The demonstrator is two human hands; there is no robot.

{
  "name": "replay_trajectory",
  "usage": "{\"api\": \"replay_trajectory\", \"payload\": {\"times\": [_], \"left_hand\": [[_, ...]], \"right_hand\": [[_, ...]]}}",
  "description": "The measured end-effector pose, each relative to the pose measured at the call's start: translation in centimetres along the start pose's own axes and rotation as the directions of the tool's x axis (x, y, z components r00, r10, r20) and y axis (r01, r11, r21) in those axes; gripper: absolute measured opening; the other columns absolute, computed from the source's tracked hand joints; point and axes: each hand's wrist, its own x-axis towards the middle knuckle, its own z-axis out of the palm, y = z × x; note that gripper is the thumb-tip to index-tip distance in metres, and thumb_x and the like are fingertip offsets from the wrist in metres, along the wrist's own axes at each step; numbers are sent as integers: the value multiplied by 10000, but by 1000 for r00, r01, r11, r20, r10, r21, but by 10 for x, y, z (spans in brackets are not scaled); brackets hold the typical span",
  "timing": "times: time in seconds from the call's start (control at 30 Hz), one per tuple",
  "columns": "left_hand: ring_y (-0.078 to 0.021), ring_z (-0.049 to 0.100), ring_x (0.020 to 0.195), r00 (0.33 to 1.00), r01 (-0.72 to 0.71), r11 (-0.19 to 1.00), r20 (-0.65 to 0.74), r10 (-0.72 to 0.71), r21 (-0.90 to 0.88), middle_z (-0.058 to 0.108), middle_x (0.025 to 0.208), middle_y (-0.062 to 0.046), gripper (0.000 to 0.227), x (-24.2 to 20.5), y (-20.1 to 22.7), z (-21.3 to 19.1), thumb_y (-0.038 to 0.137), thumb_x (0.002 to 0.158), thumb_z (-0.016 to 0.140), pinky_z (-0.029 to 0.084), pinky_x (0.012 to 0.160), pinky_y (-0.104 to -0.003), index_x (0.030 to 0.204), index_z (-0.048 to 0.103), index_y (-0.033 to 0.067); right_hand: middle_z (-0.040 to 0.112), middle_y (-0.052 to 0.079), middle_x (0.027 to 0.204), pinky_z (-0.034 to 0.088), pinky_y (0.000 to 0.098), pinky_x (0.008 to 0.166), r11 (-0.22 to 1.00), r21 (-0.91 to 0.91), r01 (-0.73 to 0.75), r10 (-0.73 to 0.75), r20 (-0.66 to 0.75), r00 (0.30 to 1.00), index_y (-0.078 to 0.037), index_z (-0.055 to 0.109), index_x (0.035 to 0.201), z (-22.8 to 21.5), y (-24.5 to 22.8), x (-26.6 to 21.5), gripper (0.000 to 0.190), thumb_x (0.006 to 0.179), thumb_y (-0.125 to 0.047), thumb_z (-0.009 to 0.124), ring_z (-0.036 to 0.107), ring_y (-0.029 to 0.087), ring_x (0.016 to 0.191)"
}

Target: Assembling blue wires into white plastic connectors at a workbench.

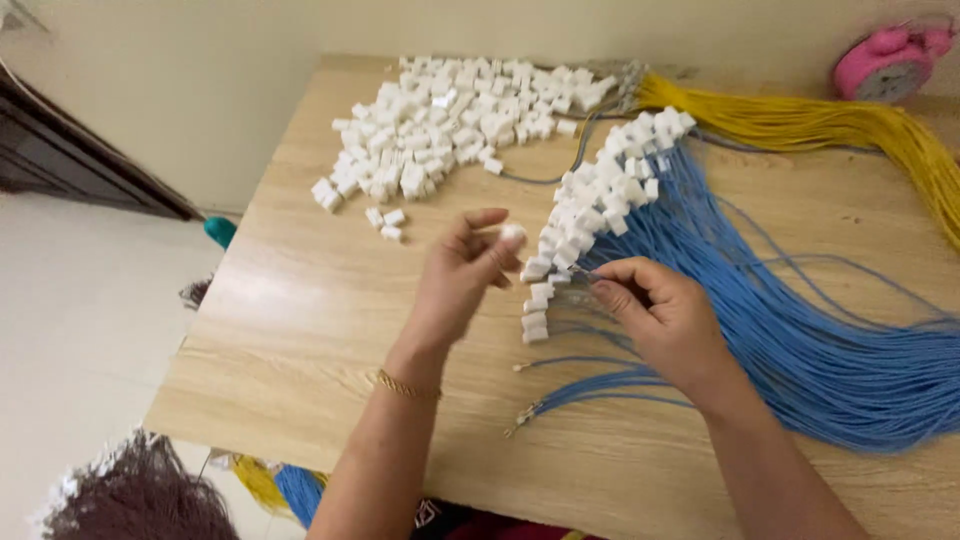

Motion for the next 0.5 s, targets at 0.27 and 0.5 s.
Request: {"api": "replay_trajectory", "payload": {"times": [0.27, 0.5], "left_hand": [[-121, 647, 867, 966, 202, 865, 237, -100, -458, 710, 1037, -51, 415, -26, 0, 46, 12, 956, 690, 553, 725, -254, 1366, 643, 58], [-135, 638, 859, 931, 314, 776, 336, -141, -547, 690, 1080, -67, 406, -33, 12, 54, 45, 1021, 605, 553, 738, -275, 1426, 592, 79]], "right_hand": [[704, -8, 808, 514, 221, 622, 994, 8, 114, -110, -174, 979, -67, 735, 1080, -4, -12, -2, 203, 908, -169, 771, 609, 40, 706], [703, -7, 845, 510, 224, 624, 981, -67, 182, -193, -242, 951, -44, 747, 1026, -11, -19, -3, 141, 926, -143, 758, 618, 54, 713]]}}
